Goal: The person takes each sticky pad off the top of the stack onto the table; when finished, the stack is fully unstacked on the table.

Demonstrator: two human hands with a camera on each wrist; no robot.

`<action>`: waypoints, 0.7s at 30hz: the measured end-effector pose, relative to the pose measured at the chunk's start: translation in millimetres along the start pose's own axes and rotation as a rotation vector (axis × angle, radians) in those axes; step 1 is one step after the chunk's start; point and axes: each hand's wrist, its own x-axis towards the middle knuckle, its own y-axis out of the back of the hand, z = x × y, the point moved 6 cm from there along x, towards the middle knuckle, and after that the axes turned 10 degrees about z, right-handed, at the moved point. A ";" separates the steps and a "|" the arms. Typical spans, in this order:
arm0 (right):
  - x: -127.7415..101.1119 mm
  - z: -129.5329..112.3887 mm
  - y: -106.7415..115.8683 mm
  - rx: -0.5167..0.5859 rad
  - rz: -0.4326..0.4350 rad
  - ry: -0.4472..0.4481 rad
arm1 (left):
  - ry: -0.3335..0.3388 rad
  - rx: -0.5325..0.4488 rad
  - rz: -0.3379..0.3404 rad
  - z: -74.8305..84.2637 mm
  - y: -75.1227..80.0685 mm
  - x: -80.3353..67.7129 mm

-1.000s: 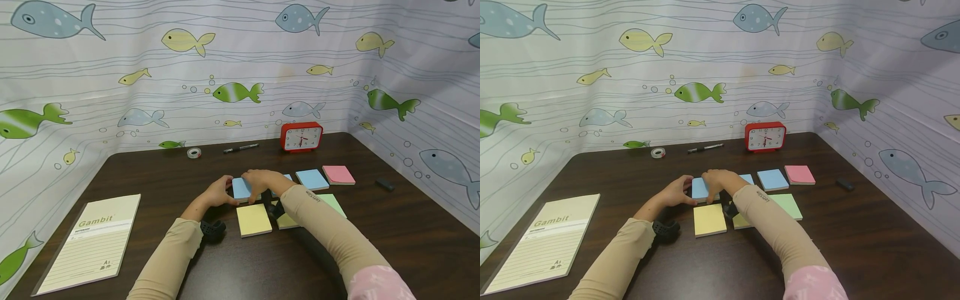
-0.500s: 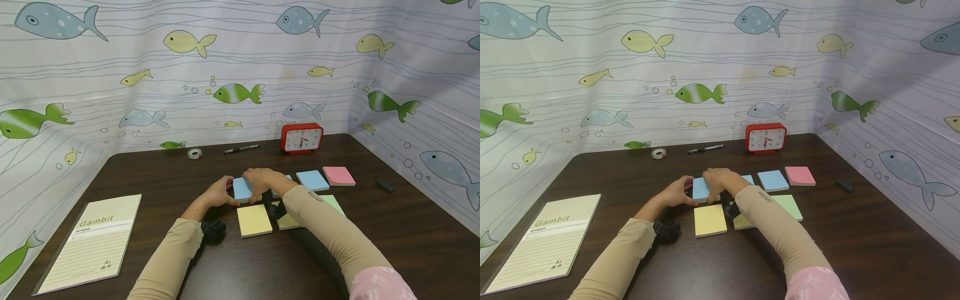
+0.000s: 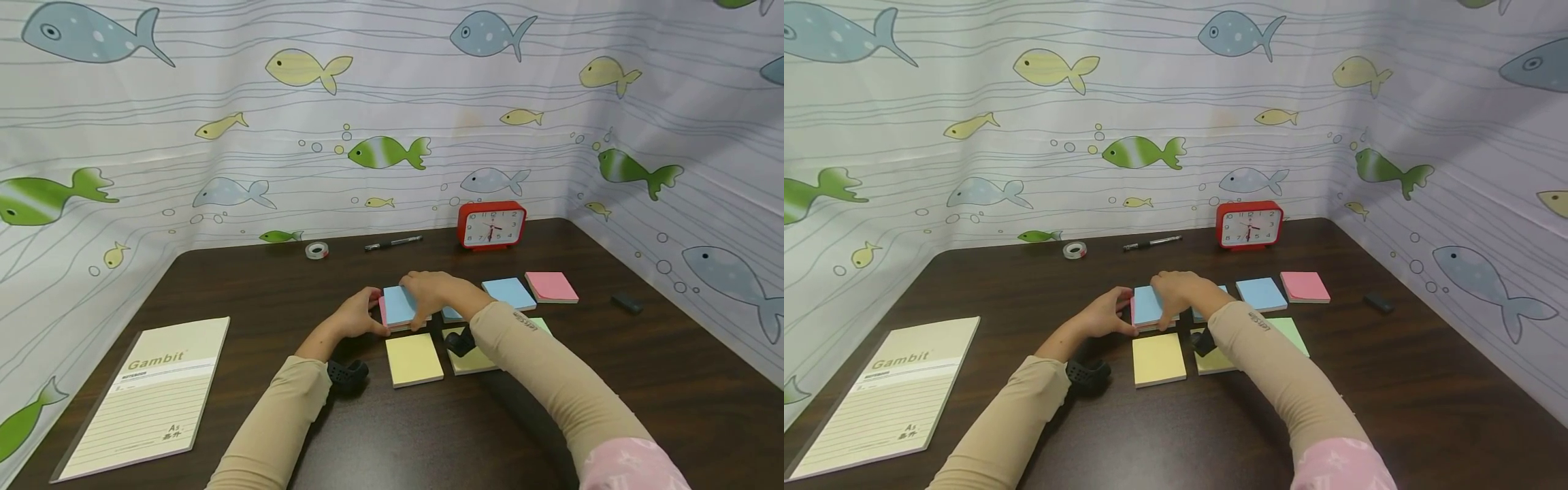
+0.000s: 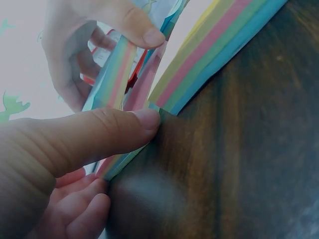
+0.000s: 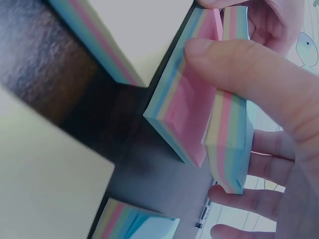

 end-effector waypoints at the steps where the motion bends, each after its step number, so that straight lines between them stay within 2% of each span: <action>1: -0.9 0.5 0.1 -0.005 0.003 0.001 | -0.003 0.000 0.001 0.2 -0.3 -0.3; 21: -32.7 17.8 4.9 -0.012 0.019 0.034 | -0.002 0.004 0.014 -0.3 -1.2 -0.9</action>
